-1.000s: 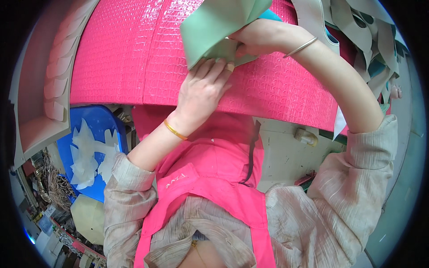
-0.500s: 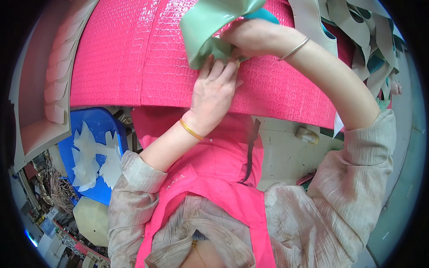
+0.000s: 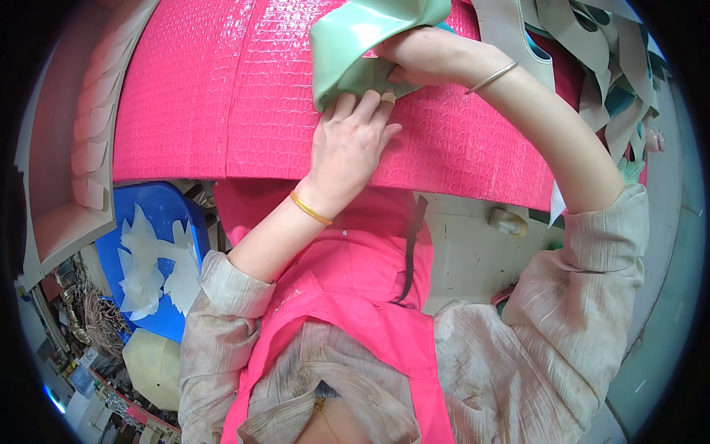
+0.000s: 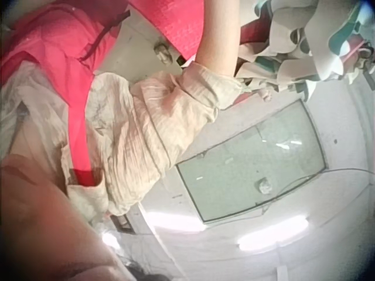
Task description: The person assembles shoe components by hand, fitting white and green insole-like pieces into white shoe uppers. They repeatedly pick up parts from a blue bin and the workbench, align them, and press them into place on a pink textured mat.
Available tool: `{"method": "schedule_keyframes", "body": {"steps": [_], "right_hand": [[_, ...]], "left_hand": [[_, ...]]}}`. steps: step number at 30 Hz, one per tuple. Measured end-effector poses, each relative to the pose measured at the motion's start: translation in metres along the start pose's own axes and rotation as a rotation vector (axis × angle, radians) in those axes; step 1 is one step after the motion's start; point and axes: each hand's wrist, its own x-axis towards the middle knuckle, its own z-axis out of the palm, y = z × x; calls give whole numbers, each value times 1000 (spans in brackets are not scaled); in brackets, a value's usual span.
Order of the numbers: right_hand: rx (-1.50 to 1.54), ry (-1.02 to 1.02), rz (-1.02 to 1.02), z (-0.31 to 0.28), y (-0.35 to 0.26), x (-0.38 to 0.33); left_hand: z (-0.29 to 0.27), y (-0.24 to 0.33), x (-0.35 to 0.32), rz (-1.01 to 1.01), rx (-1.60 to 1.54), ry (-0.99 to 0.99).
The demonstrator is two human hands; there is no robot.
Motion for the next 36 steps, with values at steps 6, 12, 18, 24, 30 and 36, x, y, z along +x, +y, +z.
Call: {"method": "schedule_keyframes", "body": {"steps": [6, 12, 18, 24, 30, 36], "right_hand": [[131, -42, 36, -3, 6, -3], [301, -113, 274, -4, 1, -7], [257, -53, 209, -9, -8, -4], [67, -140, 179, -12, -18, 6], [41, 61, 55, 0, 3, -5], [-141, 112, -93, -2, -5, -6]], "left_hand": [[10, 1, 1, 75, 42, 146], [7, -5, -6, 67, -76, 132], [6, 0, -3, 20, 1, 88], [7, 10, 5, 21, 130, 42], [12, 6, 2, 3, -33, 83], [18, 11, 11, 45, 77, 141]]}}
